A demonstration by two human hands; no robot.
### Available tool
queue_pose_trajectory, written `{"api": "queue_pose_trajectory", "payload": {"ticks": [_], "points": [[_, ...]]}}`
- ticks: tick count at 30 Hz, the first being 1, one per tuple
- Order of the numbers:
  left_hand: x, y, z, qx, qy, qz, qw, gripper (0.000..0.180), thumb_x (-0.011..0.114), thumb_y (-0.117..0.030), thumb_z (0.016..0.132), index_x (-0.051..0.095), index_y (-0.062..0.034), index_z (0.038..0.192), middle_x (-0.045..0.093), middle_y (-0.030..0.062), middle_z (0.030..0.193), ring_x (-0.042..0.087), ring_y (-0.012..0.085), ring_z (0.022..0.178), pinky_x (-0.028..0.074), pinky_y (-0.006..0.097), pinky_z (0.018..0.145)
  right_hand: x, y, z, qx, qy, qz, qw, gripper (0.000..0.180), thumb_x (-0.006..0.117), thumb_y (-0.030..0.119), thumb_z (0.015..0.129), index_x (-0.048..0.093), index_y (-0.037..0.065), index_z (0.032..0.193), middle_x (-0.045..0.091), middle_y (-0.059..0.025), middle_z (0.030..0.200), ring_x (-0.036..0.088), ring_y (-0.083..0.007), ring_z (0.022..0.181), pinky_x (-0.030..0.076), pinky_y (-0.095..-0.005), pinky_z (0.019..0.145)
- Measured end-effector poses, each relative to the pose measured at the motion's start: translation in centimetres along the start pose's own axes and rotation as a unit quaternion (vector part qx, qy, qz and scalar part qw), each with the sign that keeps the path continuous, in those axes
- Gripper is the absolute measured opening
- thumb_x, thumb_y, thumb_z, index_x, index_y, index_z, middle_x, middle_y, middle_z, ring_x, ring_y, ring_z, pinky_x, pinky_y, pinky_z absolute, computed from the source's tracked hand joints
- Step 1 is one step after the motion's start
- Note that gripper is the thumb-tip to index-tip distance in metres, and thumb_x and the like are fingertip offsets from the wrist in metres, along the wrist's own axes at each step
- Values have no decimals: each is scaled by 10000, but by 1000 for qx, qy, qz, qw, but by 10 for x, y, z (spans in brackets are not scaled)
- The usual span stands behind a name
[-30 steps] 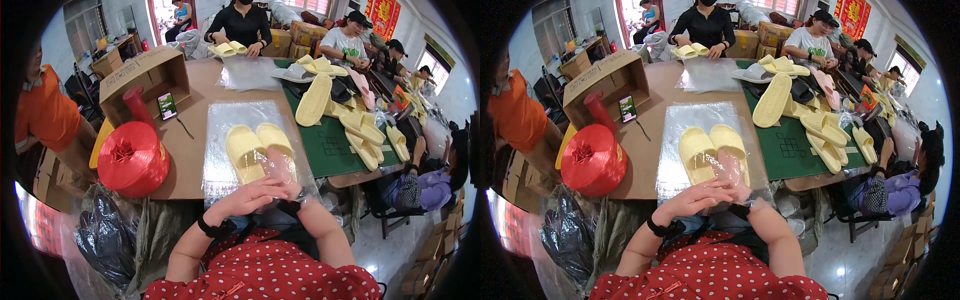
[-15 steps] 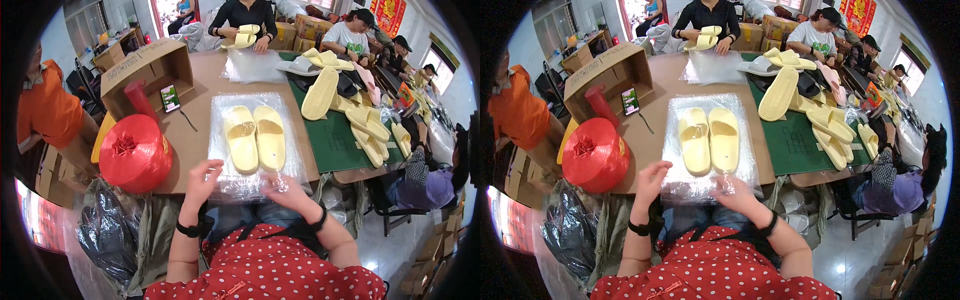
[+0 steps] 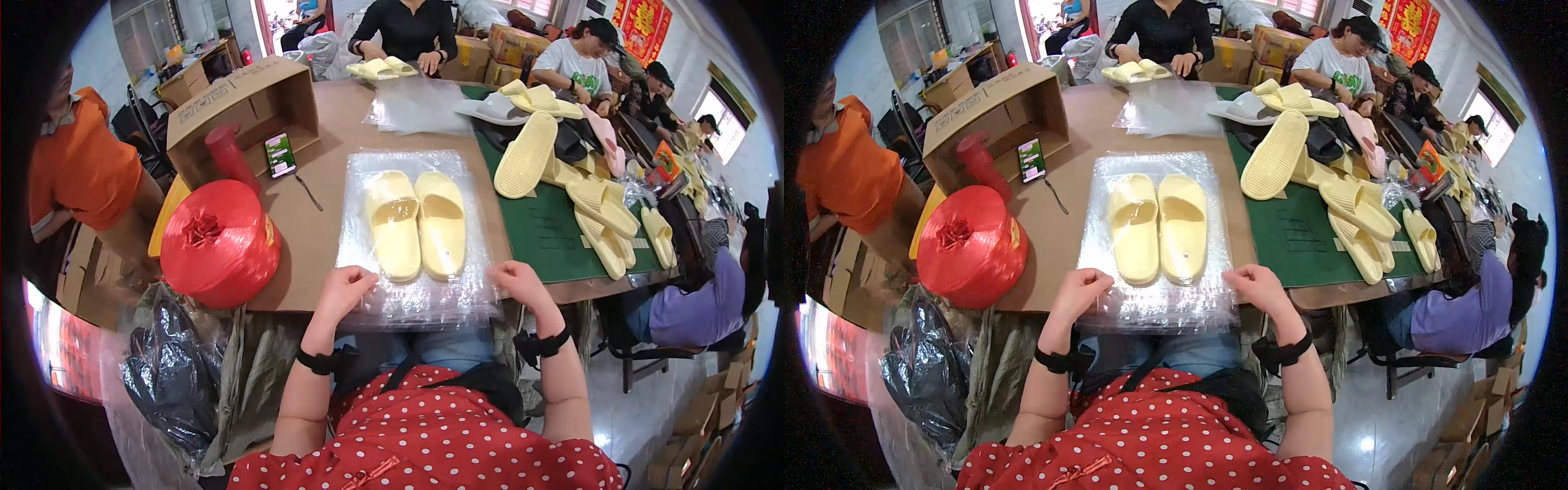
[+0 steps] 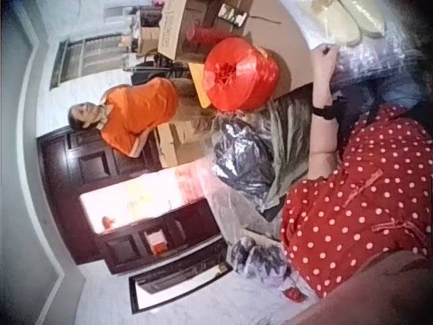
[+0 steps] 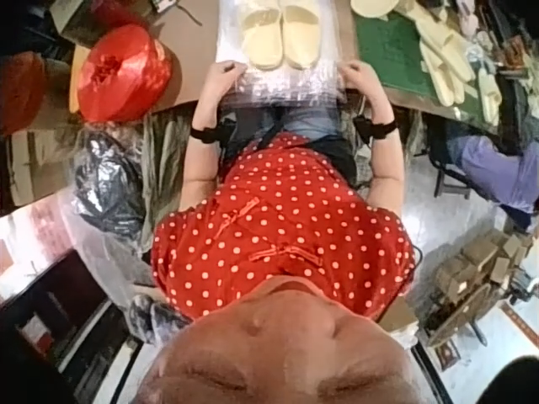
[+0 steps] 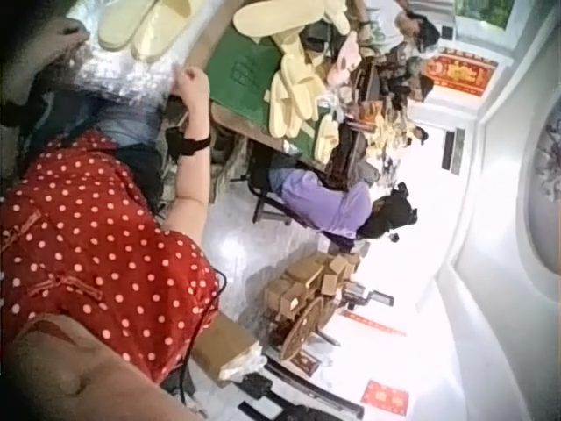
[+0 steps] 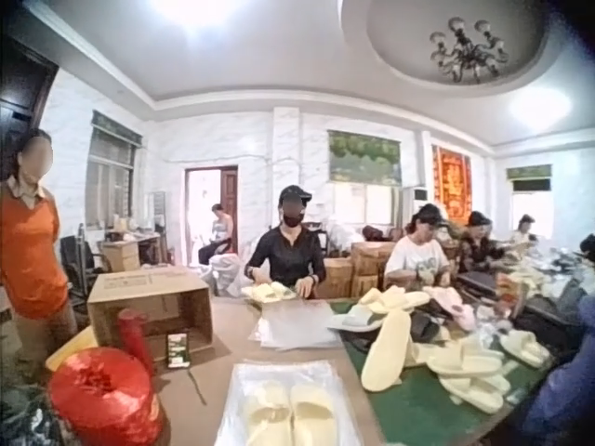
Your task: The recorder is shown placing pairs of slippers into plastic bags at a factory workstation.
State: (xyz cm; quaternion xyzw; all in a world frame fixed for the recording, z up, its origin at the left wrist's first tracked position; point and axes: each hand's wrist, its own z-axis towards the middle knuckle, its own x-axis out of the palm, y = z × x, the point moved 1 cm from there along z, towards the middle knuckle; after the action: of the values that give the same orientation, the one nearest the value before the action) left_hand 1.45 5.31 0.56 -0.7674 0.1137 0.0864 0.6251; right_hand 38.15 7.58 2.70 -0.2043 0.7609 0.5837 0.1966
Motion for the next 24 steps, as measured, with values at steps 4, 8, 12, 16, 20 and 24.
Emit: {"api": "queue_pose_trajectory", "payload": {"ticks": [4, 8, 12, 16, 20, 24], "points": [[-14, 5, -6, 22, -11, -30, 999, 224, 697, -219, 891, 720, 4, 884, 652, -8, 715, 529, 67, 577, 412, 252, 487, -13, -24, 13, -44, 90, 113, 988, 189, 723, 182, 852, 728, -2, 890, 676, 1, 781, 588, -71, 701, 470, -246, 645], [-22, 8, -6, 3, -20, -87, 996, 180, 673, -178, 911, 726, -7, 920, 651, -23, 738, 493, 42, 548, 350, 210, 461, -27, -7, 10, -23, 106, 130, 986, 139, 647, 146, 916, 667, 9, 914, 695, -30, 821, 590, -84, 677, 458, -209, 630], [-23, -21, -13, -10, -20, -87, 996, 181, 634, -163, 937, 723, -5, 928, 694, 20, 818, 573, 59, 650, 442, 210, 574, -27, 5, 5, -7, 115, 204, 972, 122, 533, 144, 1006, 531, 22, 994, 698, -97, 921, 637, -131, 733, 504, -209, 660], [-14, -16, -8, 95, -47, -195, 975, 152, 615, -95, 930, 718, 16, 925, 719, 54, 896, 656, 117, 757, 532, 252, 702, -6, 6, 15, -91, 38, 337, 936, 121, 485, 145, 1036, 482, 23, 1039, 666, -122, 968, 662, -172, 798, 561, -280, 752], [-10, -15, -4, 278, -91, -94, 952, 118, 611, -37, 921, 702, 25, 961, 724, 83, 965, 683, 157, 901, 540, 275, 797, 1, 1, 22, -236, -35, 380, 893, 61, 457, 77, 1036, 474, 25, 1063, 619, -91, 973, 655, -174, 893, 557, -339, 883], [-13, 14, -7, 314, -100, 56, 942, 108, 643, 3, 874, 692, 14, 969, 710, 116, 1045, 671, 245, 1033, 530, 325, 889, 19, -31, 25, -268, -56, 267, 924, 48, 475, 51, 1022, 502, 12, 1021, 622, -62, 948, 636, -143, 872, 530, -304, 848]]}}
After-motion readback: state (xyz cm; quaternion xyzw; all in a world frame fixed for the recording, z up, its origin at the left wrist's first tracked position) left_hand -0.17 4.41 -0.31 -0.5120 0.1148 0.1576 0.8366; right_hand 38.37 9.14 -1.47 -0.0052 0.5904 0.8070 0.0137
